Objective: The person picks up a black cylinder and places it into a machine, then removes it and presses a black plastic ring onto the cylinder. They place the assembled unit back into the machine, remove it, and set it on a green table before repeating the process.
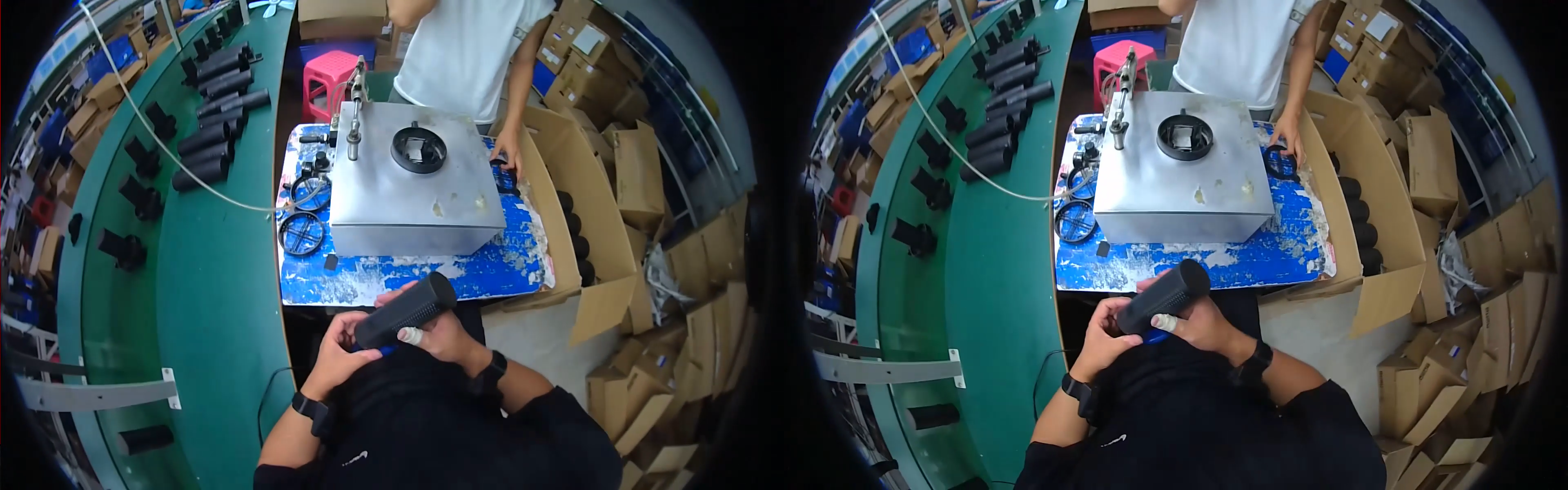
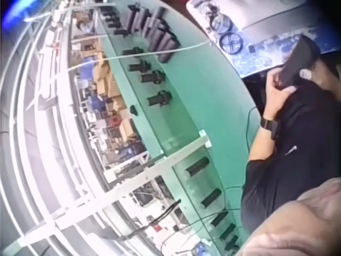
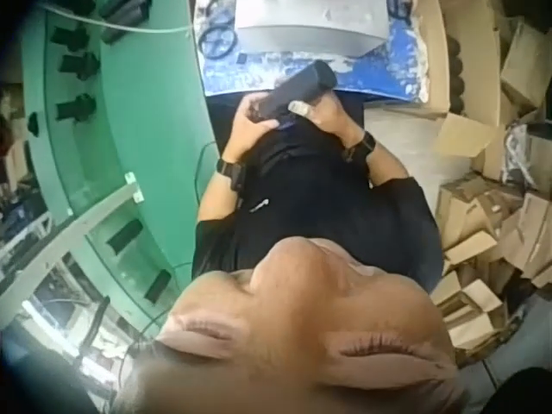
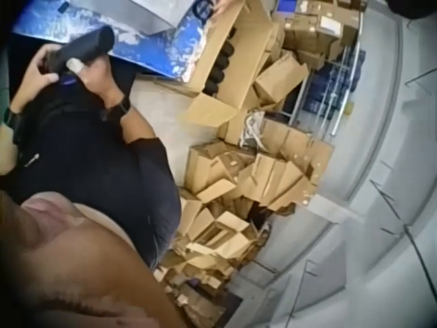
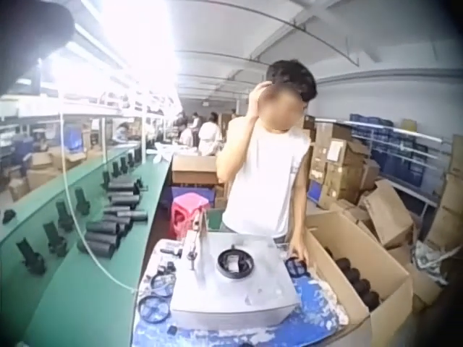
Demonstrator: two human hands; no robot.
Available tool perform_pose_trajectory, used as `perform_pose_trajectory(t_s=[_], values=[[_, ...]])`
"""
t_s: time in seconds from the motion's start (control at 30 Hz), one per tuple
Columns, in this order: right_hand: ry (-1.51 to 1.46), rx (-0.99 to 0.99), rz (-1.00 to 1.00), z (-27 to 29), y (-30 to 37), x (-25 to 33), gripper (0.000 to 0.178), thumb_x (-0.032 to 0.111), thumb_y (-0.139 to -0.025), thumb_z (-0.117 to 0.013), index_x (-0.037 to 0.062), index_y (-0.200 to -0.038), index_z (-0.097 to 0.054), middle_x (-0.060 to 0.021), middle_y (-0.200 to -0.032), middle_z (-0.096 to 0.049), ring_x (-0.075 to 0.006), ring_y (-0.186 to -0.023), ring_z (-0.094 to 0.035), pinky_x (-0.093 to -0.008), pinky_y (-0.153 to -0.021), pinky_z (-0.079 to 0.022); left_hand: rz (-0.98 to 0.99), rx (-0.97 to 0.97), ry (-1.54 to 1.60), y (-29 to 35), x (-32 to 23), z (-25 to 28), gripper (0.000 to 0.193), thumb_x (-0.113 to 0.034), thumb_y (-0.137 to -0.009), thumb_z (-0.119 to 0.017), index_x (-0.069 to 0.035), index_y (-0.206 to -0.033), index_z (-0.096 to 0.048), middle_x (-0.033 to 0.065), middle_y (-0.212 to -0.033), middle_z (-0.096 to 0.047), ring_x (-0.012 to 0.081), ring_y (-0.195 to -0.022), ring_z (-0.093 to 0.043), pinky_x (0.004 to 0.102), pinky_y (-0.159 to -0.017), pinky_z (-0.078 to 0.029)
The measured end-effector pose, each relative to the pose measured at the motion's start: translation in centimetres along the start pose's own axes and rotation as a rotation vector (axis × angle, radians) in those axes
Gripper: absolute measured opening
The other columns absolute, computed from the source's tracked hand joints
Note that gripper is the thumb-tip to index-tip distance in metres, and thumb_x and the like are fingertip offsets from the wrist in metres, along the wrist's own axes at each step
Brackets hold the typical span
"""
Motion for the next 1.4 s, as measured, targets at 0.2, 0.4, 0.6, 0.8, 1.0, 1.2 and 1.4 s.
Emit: perform_pose_trajectory(t_s=[0.2, 0.4, 0.6, 0.8, 1.0, 1.2, 1.4], values=[[0.324, -0.06, 0.48, 3.8, -8.8, 13.9, 0.052, 0.024, -0.1, -0.077, 0.0052, -0.14, -0.051, -0.0159, -0.135, -0.068, -0.0262, -0.125, -0.066, -0.0435, -0.11, -0.052, 0.021, -0.099, 0.169, 0.2, 0.1, 0.9, 0.051, -0.006, -0.094, -0.08, -0.006, -0.141, -0.057, 0.0032, -0.122, -0.066, 0.0097, -0.105, -0.064, 0.0264, -0.092, -0.054], [0.499, -0.505, 0.393, 14.2, -17.5, 17.8, 0.042, 0.028, -0.102, -0.077, 0.0009, -0.128, -0.06, -0.0065, -0.119, -0.071, -0.0165, -0.107, -0.072, -0.0356, -0.094, -0.062, 0.102, -0.079, -0.022, 0.2, 1.6, 1.7, 0.036, -0.009, -0.102, -0.072, -0.005, -0.136, -0.061, 0.0027, -0.12, -0.068, 0.0099, -0.102, -0.066, 0.0257, -0.09, -0.053], [0.563, -0.46, 0.368, 16.7, -20.5, 14.5, 0.05, 0.029, -0.094, -0.086, 0.0008, -0.127, -0.061, -0.0044, -0.115, -0.071, -0.0159, -0.103, -0.072, -0.0335, -0.089, -0.06, 0.142, -0.06, -0.122, 0.3, 1.8, 1.5, 0.032, -0.011, -0.102, -0.073, -0.006, -0.133, -0.065, 0.0005, -0.114, -0.069, 0.0071, -0.099, -0.065, 0.0238, -0.089, -0.052], [1.099, -0.472, 0.376, 14.2, -21.2, 15.5, 0.071, 0.037, -0.079, -0.096, -0.0007, -0.127, -0.06, -0.0088, -0.116, -0.073, -0.0215, -0.104, -0.074, -0.0378, -0.089, -0.059, 0.158, -0.062, -0.113, 0.2, 1.8, 1.4, 0.031, -0.01, -0.102, -0.073, -0.006, -0.132, -0.066, -0.0003, -0.113, -0.069, 0.0066, -0.097, -0.064, 0.0235, -0.088, -0.052], [1.359, -0.55, 0.146, 12.6, -21.8, 14.5, 0.082, 0.045, -0.071, -0.099, -0.0016, -0.127, -0.06, -0.0144, -0.114, -0.075, -0.0264, -0.104, -0.074, -0.04, -0.093, -0.057, 0.158, -0.066, -0.145, 0.1, 1.8, 1.4, 0.03, -0.009, -0.102, -0.073, -0.005, -0.131, -0.066, -0.0001, -0.113, -0.069, 0.0059, -0.095, -0.062, 0.0235, -0.088, -0.051], [1.203, -0.518, 0.26, 14.6, -22.1, 13.5, 0.078, 0.045, -0.073, -0.098, -0.0014, -0.123, -0.06, -0.0142, -0.111, -0.075, -0.0255, -0.101, -0.074, -0.0395, -0.092, -0.057, 0.15, -0.075, -0.192, -0.1, 1.4, 1.6, 0.03, -0.008, -0.102, -0.072, -0.005, -0.131, -0.066, 0.0002, -0.112, -0.068, 0.006, -0.095, -0.062, 0.0235, -0.088, -0.051], [1.123, -0.482, 0.297, 14.6, -22.1, 13.0, 0.076, 0.043, -0.076, -0.097, -0.001, -0.125, -0.06, -0.0134, -0.115, -0.074, -0.0212, -0.097, -0.072, -0.0365, -0.09, -0.057, 0.17, -0.086, -0.2, -0.2, 1.6, 1.6, 0.029, -0.008, -0.102, -0.072, -0.005, -0.131, -0.066, -0.0002, -0.111, -0.068, 0.0063, -0.095, -0.062, 0.0243, -0.088, -0.051]])
Point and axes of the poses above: each hand's wrist, its own y-axis away from the middle knuckle, its own z-axis out of the back of the hand, x = y × z, the point moved 5 cm from there along -y, towards the middle knuckle
